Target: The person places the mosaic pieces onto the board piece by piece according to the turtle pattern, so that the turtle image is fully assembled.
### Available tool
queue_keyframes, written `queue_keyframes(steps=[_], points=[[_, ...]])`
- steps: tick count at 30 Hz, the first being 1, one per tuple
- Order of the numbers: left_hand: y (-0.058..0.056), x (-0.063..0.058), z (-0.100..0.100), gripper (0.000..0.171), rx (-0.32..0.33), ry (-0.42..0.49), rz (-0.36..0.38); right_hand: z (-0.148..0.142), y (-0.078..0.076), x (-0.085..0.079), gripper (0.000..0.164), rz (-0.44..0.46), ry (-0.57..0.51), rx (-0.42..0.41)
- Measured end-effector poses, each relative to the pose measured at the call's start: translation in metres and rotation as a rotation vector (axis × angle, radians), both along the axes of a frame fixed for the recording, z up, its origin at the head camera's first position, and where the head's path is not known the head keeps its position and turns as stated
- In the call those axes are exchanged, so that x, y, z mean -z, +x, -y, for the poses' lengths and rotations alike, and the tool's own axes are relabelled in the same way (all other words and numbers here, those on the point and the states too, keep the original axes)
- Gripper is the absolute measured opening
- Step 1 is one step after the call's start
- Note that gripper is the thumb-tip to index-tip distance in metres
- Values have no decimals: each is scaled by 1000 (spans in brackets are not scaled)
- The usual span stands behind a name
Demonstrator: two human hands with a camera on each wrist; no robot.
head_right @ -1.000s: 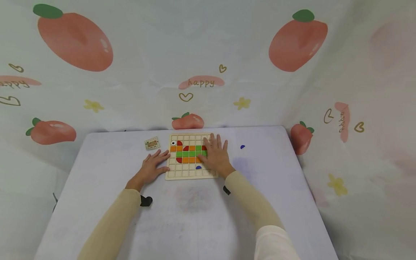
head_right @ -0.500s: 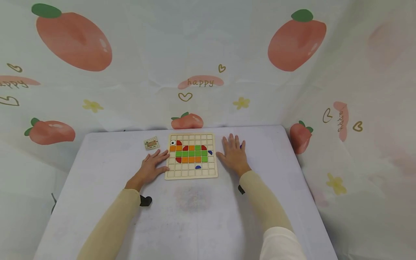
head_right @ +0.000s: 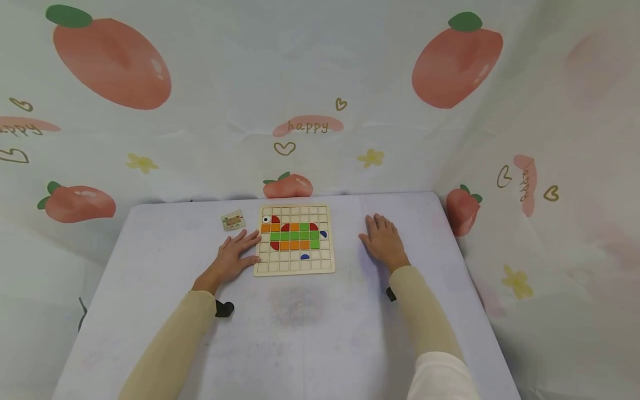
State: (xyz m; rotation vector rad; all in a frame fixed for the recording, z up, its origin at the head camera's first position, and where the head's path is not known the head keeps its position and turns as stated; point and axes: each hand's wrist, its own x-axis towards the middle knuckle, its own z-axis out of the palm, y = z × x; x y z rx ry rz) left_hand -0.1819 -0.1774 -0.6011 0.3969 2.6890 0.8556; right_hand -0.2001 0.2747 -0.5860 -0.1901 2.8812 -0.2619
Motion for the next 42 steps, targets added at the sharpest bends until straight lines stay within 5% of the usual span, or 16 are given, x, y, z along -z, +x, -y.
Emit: queue_keyframes(steps=[8,14,22,32,42], points=[[-1,2,1,74,0,-12,-1,-9,1,-4,46,-133,-34,-13],[0,0,0,74,-2,-14,18,-14,3,-4,33,-233,-198,67],[-1,2,0,73,-5,-17,30,-12,-1,1,24,-250,-277,201],[-1,4,0,72,9,16,4,-6,0,-1,24,-279,-232,218],[0,-1,1,73,5,20,5,8,-6,-8,27,-245,-453,232]])
